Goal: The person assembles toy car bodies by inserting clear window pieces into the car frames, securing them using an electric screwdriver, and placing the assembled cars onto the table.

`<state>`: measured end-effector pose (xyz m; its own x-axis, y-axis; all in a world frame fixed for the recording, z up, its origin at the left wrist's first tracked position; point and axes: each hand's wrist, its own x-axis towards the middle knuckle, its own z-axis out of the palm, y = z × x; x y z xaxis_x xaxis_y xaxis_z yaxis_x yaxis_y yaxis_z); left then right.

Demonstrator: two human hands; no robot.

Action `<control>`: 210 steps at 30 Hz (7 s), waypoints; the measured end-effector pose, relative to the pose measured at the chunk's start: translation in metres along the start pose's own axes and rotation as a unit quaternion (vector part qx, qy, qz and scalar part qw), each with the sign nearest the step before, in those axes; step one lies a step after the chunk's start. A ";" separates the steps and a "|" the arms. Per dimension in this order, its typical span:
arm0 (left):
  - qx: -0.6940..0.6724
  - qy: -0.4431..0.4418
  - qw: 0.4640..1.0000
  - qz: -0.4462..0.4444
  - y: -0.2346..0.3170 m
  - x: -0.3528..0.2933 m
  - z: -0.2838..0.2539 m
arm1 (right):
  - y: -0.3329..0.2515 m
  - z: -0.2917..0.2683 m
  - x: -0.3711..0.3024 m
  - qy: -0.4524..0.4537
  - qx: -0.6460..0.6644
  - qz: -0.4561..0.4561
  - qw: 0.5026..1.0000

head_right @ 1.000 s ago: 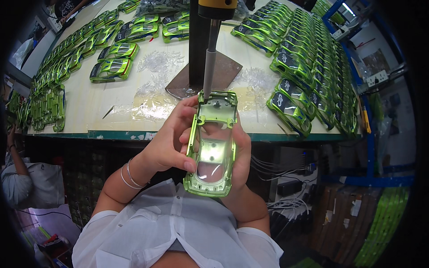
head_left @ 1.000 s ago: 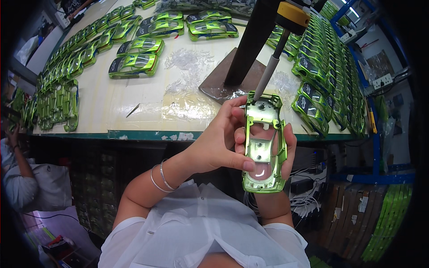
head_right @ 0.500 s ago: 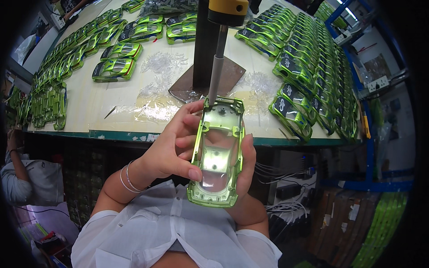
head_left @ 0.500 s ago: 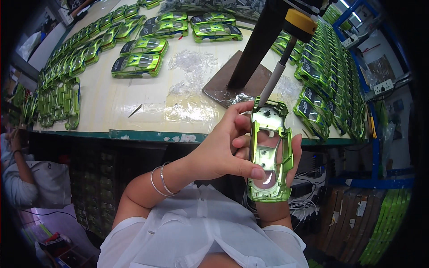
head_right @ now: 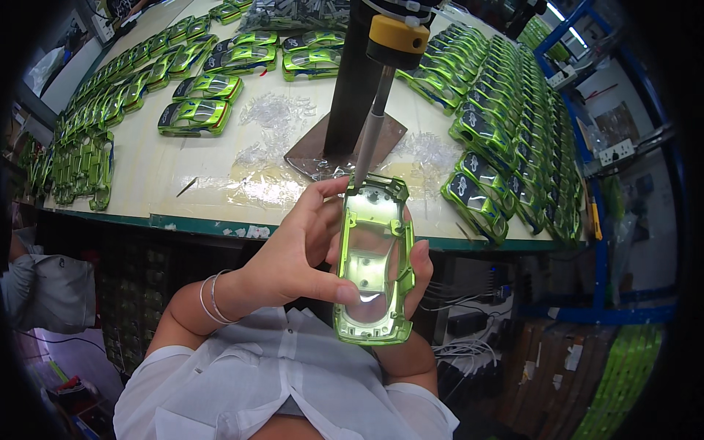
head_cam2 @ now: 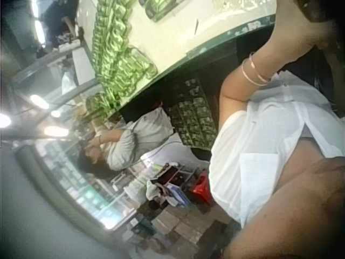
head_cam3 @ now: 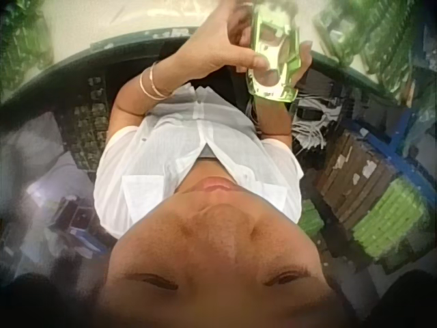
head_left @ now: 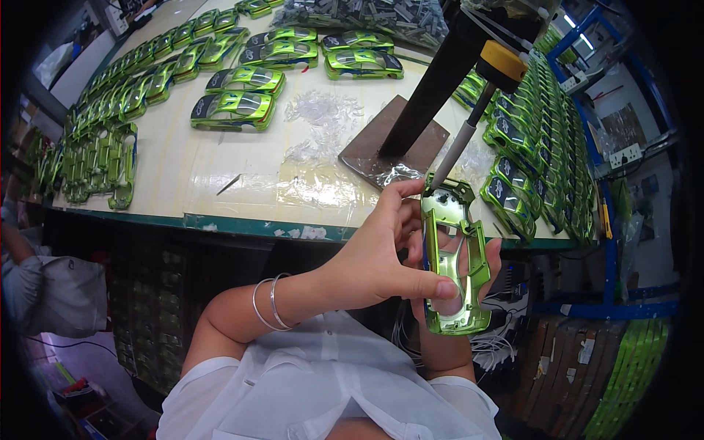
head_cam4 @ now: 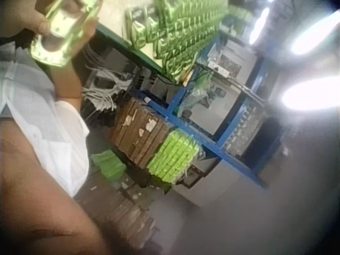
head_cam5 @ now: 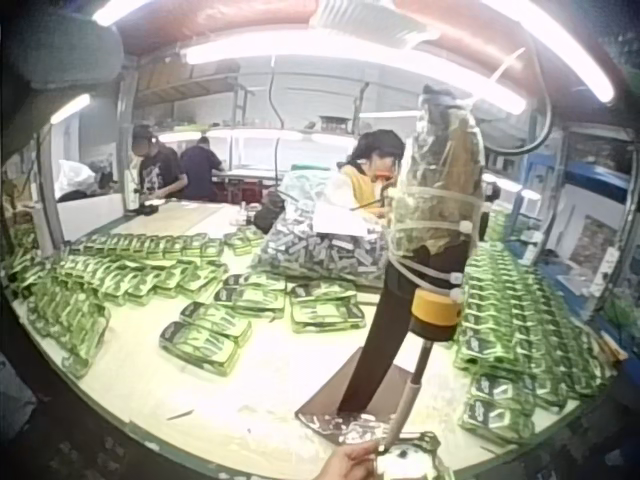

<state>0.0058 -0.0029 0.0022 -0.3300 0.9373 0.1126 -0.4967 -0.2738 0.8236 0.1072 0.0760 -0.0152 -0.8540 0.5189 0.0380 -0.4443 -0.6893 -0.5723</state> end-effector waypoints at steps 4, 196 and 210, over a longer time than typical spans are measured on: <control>0.024 -0.024 0.999 -0.037 0.003 -0.001 -0.003 | 0.000 0.003 0.001 0.006 -0.004 -0.004 1.000; 0.410 0.225 0.882 0.051 0.050 -0.045 -0.123 | 0.100 -0.009 -0.053 -0.087 -0.326 0.135 0.932; 0.137 0.126 0.982 0.019 0.047 -0.083 -0.088 | 0.042 0.002 -0.022 -0.202 -0.645 -0.169 0.717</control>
<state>-0.0609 -0.1122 -0.0176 -0.5503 0.8343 0.0333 -0.2567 -0.2070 0.9441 0.1068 0.0345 -0.0388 -0.8815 0.1772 0.4378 -0.2468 0.6175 -0.7468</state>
